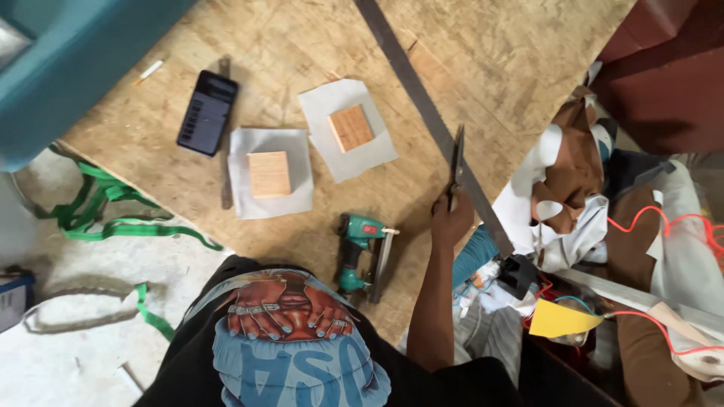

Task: The person wraps and staples brown fabric around small wooden blocks, then uses shears to cut white material and wraps it around another wooden block before stapling it.

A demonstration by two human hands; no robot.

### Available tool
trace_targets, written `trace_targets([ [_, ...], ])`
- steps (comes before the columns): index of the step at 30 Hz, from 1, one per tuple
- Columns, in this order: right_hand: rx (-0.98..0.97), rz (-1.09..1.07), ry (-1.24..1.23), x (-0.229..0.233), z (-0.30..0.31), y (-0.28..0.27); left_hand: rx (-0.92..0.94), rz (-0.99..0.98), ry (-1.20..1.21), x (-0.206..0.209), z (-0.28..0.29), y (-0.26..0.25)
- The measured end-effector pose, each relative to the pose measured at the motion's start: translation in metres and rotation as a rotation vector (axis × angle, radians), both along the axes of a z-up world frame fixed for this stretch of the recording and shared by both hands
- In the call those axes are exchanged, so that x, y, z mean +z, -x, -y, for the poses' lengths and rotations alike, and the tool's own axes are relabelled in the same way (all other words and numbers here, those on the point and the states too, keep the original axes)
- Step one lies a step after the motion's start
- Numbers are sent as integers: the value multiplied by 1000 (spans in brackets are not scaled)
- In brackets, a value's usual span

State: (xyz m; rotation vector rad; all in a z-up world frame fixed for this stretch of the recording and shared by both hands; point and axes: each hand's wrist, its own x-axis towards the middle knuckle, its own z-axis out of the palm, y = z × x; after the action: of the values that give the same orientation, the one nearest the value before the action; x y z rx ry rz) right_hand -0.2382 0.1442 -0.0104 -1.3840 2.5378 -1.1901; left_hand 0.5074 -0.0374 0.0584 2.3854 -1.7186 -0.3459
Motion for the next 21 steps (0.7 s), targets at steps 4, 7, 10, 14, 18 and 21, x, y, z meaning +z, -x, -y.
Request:
trace_targets([
  [4,268,391,105,9,56,-71,267,129,-287,24,-50,14],
  [7,574,312,0,20,92,-165,363,175,-487,15,-100,-41],
  [10,533,243,-135,43,105,-267,193,163,-585,-7,-161,-129],
  [14,461,-48,-164,72,92,-360,-411,-276,-462,-19,-107,-18],
  [18,375,236,-116,56,90,-362,-971,-359,-96,-12,-16,163],
  [21,346,953,-25,34,78,-327,-1080,-178,234,-17,53,242],
])
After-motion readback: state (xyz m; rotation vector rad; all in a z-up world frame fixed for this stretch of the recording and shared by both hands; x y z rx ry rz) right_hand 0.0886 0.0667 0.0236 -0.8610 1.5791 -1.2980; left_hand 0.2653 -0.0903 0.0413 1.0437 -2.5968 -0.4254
